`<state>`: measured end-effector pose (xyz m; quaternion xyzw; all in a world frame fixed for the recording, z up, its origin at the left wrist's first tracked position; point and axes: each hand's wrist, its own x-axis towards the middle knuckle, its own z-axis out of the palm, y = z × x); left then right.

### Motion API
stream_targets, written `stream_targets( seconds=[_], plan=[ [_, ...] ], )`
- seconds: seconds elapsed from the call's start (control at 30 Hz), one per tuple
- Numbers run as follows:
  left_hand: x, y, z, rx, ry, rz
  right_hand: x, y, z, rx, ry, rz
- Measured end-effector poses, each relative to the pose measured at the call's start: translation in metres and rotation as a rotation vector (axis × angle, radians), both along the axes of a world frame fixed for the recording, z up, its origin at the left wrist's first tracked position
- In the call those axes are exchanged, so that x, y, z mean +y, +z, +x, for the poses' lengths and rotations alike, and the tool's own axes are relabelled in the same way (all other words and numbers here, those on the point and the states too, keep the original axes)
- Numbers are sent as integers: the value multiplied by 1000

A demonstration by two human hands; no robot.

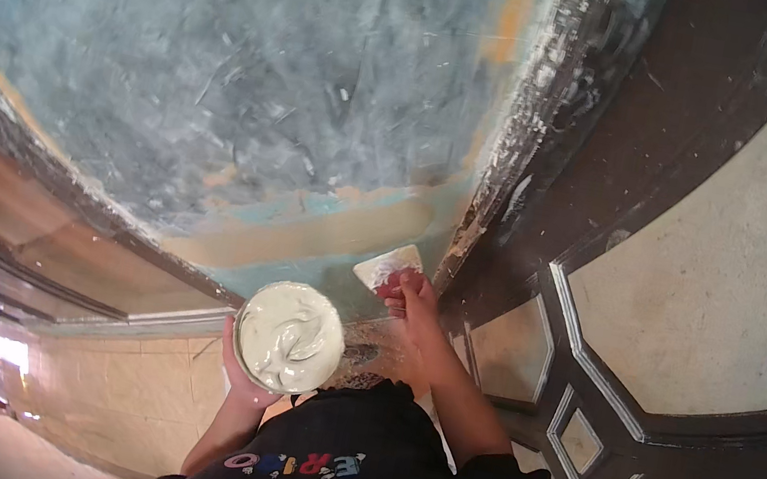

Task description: The person applies wall filler from a plaster bowl to a wall using a hand scraper.

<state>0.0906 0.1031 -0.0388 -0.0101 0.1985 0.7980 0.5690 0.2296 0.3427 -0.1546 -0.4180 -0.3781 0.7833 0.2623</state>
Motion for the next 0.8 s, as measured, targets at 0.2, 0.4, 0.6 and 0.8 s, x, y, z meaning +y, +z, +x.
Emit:
stream_targets(
  seconds=[0.2, 0.4, 0.6, 0.8],
  plan=[
    [-6, -6, -10, 106, 61, -136, 36, 36, -4, 48, -175, 178],
    [9, 10, -5, 169, 76, -120, 49, 45, -34, 82, -160, 149],
    [8, -2, -10, 379, 115, -209, 48, 1, -22, 16, -209, 36],
    [16, 4, -6, 219, 76, -196, 46, 36, -24, 120, -197, 114]
  ],
)
